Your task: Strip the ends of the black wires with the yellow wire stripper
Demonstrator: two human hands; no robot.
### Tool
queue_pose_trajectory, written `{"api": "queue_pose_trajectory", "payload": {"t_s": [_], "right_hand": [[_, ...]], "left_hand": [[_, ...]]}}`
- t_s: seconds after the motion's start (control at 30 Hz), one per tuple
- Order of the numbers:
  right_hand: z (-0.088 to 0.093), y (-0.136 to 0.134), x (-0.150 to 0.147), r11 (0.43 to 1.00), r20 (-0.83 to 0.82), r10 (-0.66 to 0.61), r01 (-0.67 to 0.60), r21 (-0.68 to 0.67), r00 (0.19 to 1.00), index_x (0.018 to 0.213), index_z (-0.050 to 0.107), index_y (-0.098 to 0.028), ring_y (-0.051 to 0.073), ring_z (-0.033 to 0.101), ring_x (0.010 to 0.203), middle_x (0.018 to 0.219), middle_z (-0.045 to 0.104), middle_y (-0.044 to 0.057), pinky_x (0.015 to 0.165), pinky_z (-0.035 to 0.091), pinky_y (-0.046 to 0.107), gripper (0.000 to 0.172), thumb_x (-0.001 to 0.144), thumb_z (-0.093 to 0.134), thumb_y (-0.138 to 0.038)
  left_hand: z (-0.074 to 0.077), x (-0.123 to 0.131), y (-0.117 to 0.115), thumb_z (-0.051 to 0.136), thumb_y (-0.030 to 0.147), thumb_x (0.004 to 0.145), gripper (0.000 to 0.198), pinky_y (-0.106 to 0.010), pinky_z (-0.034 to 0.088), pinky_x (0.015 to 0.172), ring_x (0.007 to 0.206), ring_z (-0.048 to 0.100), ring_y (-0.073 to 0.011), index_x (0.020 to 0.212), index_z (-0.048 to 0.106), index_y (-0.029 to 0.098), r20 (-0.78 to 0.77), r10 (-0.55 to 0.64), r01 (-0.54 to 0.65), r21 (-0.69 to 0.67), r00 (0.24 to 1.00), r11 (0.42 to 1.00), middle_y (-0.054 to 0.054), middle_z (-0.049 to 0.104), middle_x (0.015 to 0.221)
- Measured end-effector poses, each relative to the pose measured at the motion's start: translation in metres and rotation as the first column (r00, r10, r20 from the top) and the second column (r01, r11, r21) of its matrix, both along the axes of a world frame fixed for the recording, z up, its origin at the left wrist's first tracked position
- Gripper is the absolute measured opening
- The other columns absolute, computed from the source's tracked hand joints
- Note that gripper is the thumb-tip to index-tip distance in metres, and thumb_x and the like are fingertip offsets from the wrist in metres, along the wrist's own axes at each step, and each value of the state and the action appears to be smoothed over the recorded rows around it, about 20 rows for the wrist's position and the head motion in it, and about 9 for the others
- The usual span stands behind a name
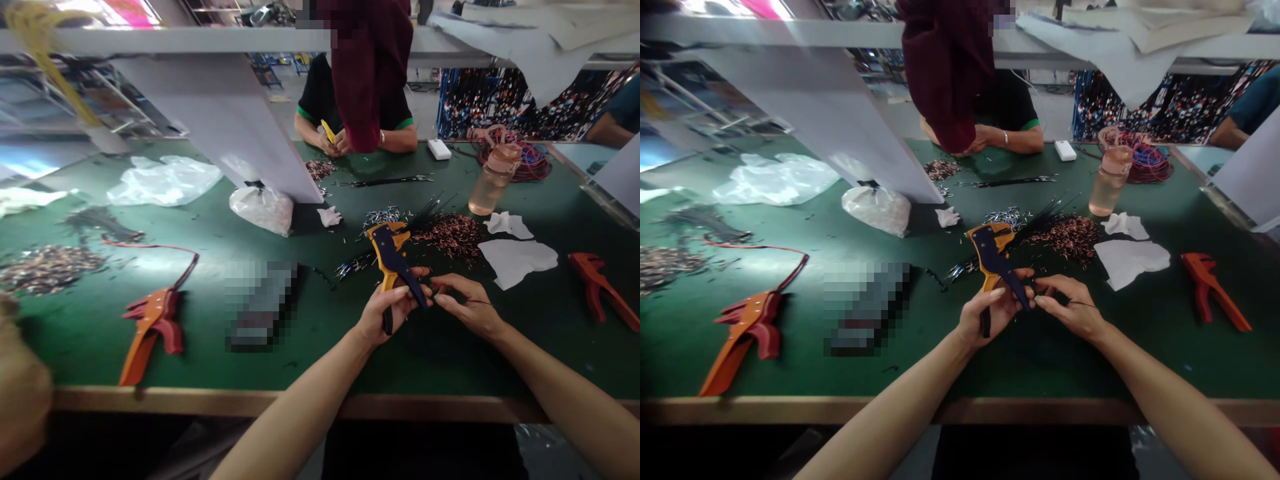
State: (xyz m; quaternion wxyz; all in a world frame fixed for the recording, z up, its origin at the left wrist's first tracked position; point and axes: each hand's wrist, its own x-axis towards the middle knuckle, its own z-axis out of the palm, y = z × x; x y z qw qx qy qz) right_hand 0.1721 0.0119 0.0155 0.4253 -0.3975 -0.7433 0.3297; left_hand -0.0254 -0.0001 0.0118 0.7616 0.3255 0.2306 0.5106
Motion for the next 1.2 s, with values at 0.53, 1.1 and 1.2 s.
{"api": "queue_pose_trajectory", "payload": {"t_s": [0.53,1.1,1.2], "right_hand": [[0.001,-0.003,-0.004,0.96,-0.24,-0.241,0.195,-0.202,0.94,0.088,0.077,-0.025,0.019,0.07,0.072,0.08,0.077,0.003,0.067,0.059,0.034,0.025,0.077,0.079,-0.047],[0.012,-0.004,-0.001,0.93,-0.223,-0.354,0.367,0.015,0.908,0.075,0.073,-0.025,0.019,0.065,0.067,0.074,0.073,0.002,0.065,0.054,0.035,0.014,0.085,0.069,-0.035],[0.015,-0.006,-0.004,0.935,-0.209,-0.336,0.352,0.043,0.918,0.074,0.072,-0.025,0.019,0.066,0.067,0.072,0.073,0.002,0.064,0.054,0.035,0.015,0.085,0.068,-0.034]], "left_hand": [[-0.002,0.003,-0.002,0.076,0.031,0.073,0.041,-0.046,0.056,0.086,0.087,0.067,-0.0245,0.111,0.071,0.017,-0.029,-0.008,0.008,0.002,1.0,1.0,-0.01,0.073,0.099],[-0.005,0.0,-0.001,0.084,0.036,0.065,0.056,-0.033,0.05,0.078,0.078,0.065,-0.0212,0.116,0.073,0.016,-0.248,-0.145,0.164,0.059,0.958,0.985,-0.008,0.073,0.086],[-0.002,0.0,-0.002,0.083,0.043,0.067,0.055,-0.033,0.048,0.077,0.077,0.064,-0.0214,0.113,0.073,0.015,-0.305,-0.182,0.216,0.079,0.935,0.973,-0.007,0.072,0.084]]}}
